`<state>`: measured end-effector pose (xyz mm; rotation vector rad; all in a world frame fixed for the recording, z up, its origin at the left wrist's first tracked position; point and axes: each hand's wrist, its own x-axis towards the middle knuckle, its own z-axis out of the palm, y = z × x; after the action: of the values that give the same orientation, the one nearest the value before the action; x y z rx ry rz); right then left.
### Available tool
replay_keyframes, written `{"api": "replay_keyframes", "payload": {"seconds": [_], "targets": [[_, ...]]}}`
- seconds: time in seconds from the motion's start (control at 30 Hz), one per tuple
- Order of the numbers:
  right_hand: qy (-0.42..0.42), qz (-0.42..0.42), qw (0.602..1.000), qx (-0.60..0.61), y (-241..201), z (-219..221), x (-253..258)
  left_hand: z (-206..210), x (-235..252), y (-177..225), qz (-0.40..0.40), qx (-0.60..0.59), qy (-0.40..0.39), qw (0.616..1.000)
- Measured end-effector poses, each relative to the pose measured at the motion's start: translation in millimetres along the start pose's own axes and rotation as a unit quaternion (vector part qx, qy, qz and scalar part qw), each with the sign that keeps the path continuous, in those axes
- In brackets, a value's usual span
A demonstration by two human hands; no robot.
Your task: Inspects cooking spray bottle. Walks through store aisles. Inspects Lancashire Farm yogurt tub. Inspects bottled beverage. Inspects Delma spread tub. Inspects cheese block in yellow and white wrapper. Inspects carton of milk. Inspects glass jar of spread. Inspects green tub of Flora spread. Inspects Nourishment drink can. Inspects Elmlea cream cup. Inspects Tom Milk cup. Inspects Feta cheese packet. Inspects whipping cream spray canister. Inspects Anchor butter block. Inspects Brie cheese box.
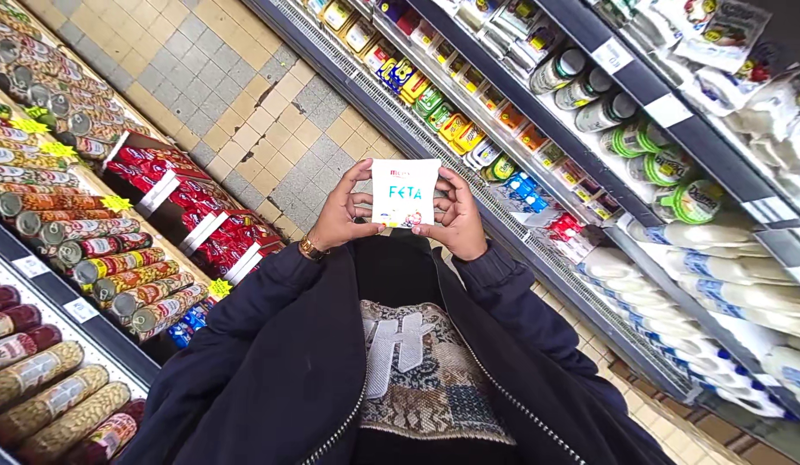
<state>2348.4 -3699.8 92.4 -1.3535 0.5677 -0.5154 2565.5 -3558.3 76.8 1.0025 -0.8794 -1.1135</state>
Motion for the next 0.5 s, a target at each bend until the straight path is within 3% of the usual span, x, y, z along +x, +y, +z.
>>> {"api": "replay_keyframes", "payload": {"seconds": [0.5], "targets": [[0.004,-0.014,1.0,-0.005,-4.8,2.9,-0.5,-2.8,2.7,3.0,0.011,0.012,-0.011,1.0]]}}
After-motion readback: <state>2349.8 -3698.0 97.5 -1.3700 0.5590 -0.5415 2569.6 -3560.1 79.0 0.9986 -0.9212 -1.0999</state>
